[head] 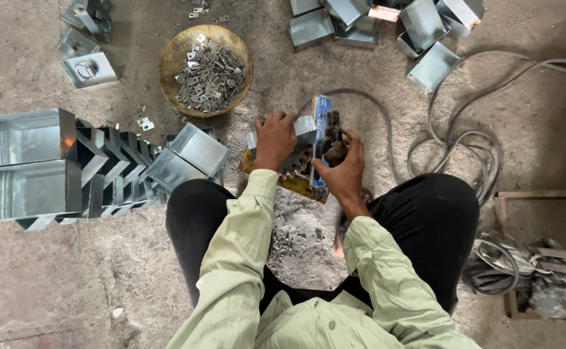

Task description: The person sits on the floor and welds small metal brackets onto the corners of rectangular metal boxes. They pick up a box, place it on a jig, attach a bracket, and use a welding torch to secure it, repeating this process for multiple units.

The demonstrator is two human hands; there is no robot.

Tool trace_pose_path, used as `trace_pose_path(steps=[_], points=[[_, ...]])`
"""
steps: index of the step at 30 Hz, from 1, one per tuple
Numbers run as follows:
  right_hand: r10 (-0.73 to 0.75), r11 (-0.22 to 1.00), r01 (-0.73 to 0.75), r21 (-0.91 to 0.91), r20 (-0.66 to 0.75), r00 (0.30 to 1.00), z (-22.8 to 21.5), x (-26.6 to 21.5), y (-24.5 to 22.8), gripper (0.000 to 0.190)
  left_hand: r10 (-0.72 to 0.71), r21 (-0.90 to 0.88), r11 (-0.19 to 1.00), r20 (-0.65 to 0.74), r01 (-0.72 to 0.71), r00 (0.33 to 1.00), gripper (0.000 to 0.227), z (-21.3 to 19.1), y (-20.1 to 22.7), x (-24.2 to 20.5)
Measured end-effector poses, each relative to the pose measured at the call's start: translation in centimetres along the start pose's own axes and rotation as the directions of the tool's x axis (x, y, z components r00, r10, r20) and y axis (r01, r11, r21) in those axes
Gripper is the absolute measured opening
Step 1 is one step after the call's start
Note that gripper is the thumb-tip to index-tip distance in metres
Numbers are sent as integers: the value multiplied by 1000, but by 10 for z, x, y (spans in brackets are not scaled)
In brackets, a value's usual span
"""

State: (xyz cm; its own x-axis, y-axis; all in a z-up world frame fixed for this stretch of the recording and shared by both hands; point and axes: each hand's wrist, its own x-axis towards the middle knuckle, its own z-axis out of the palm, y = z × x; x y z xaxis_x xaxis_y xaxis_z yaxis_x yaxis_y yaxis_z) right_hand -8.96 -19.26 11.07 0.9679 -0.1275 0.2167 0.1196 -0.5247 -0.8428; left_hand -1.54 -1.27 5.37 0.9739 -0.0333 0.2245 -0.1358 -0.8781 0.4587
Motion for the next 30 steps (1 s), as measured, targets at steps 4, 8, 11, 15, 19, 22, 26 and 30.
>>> trace_pose_path(steps=[4,8,11,15,19,22,26,30], points=[[20,999,-17,-49,47,999,2,0,1,85,40,-29,999,-127,-44,991,28,-32,8,6],[43,998,-39,-52,83,996,4,1,5,90,61,-97,993,-118,-73,991,23,-89,16,20],[88,994,-82,-74,90,992,7,2,6,89,64,-134,988,-106,-78,992,22,-124,13,17],[118,991,-111,-78,84,989,13,0,9,88,90,-44,994,-202,-101,975,22,-142,2,5],[60,995,-56,-82,46,997,17,2,13,87,29,-118,992,-207,-54,978,24,-150,-4,5],[47,995,-43,-92,45,998,17,0,12,86,69,-56,995,-277,-88,958,26,-155,-6,5],[95,993,-89,-77,75,993,15,1,10,87,28,-88,995,-248,-51,968,24,-154,-4,5],[110,989,-102,-111,70,992,14,3,8,87,49,-82,994,-240,-71,970,24,-153,-2,6]])
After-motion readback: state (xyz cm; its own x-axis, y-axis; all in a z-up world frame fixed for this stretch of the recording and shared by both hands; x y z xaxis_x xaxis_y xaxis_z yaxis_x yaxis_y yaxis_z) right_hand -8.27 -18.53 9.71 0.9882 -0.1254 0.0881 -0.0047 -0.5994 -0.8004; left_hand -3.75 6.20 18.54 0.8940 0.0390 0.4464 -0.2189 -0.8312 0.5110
